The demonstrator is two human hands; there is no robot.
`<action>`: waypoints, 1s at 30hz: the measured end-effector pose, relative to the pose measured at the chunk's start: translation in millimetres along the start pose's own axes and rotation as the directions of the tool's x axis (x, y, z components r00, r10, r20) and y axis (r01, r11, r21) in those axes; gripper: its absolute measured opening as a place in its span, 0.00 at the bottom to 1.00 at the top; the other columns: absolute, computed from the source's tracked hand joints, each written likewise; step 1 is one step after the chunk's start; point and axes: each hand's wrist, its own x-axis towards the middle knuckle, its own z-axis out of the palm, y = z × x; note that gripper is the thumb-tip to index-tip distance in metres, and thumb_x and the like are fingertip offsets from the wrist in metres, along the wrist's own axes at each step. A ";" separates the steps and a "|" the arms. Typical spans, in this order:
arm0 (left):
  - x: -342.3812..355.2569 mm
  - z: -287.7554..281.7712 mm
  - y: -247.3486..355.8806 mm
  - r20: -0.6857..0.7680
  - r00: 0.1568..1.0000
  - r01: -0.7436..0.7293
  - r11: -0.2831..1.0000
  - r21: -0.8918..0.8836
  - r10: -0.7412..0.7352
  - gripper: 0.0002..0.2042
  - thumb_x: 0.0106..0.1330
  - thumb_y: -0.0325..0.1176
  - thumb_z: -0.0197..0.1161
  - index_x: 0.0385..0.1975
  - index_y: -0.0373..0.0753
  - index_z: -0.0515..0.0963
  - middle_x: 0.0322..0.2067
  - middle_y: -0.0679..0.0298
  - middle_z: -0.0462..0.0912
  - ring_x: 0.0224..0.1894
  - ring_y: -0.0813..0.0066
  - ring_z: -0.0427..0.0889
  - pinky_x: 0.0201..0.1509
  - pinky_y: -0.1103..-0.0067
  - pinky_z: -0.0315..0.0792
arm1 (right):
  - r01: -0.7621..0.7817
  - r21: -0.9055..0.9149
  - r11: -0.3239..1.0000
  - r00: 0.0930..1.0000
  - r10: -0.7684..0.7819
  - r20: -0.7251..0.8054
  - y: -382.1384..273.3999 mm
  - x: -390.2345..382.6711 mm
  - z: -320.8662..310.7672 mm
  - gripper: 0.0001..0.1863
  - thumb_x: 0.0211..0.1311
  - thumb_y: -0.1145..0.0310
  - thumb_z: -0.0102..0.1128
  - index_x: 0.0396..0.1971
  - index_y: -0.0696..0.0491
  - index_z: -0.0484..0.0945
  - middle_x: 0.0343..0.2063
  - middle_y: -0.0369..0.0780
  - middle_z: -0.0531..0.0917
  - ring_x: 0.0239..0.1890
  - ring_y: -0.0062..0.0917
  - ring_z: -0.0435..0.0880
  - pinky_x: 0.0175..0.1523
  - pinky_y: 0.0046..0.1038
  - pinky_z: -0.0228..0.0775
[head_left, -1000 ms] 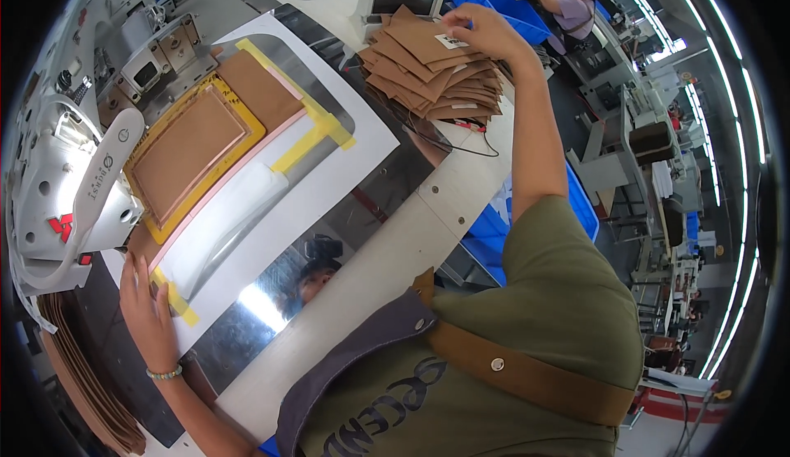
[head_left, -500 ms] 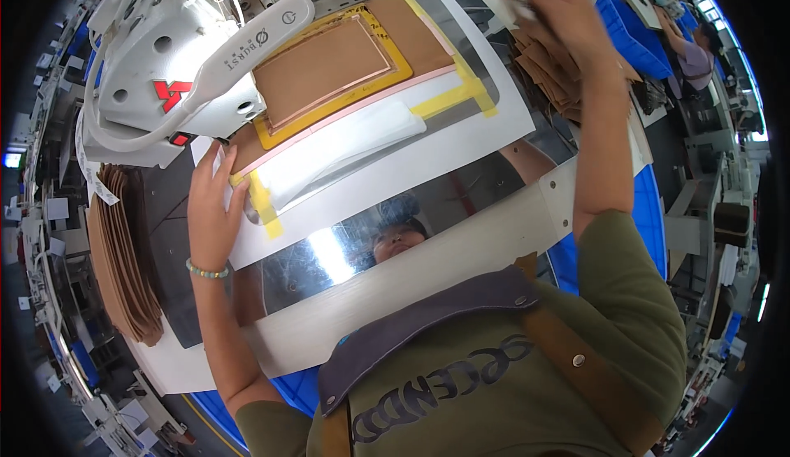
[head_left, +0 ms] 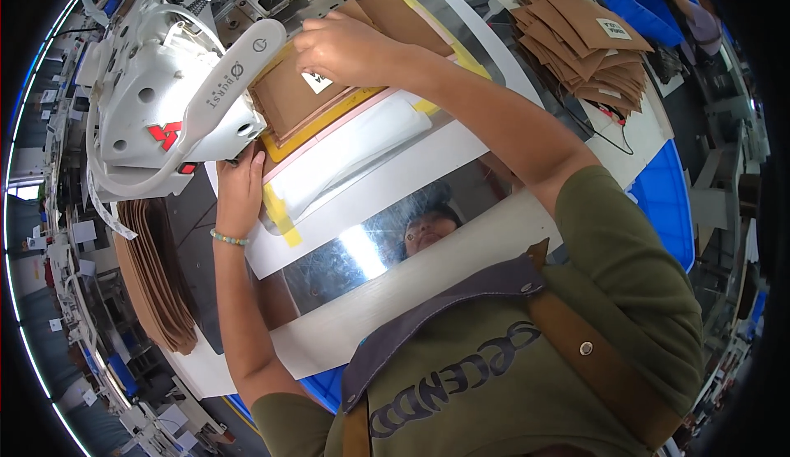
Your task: Sewing a small rectangular label onto a piece of leather material using an industrial sewing machine.
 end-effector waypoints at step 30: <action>45.6 30.0 -65.5 -0.372 0.928 -0.068 0.960 -0.271 -0.039 0.16 0.72 0.22 0.60 0.58 0.31 0.77 0.55 0.56 0.85 0.57 0.63 0.83 0.63 0.70 0.74 | 0.163 0.351 0.922 0.978 -0.197 0.062 -30.2 -10.8 39.0 0.21 0.64 0.73 0.55 0.50 0.36 0.90 0.52 0.33 0.86 0.60 0.31 0.80 0.66 0.41 0.68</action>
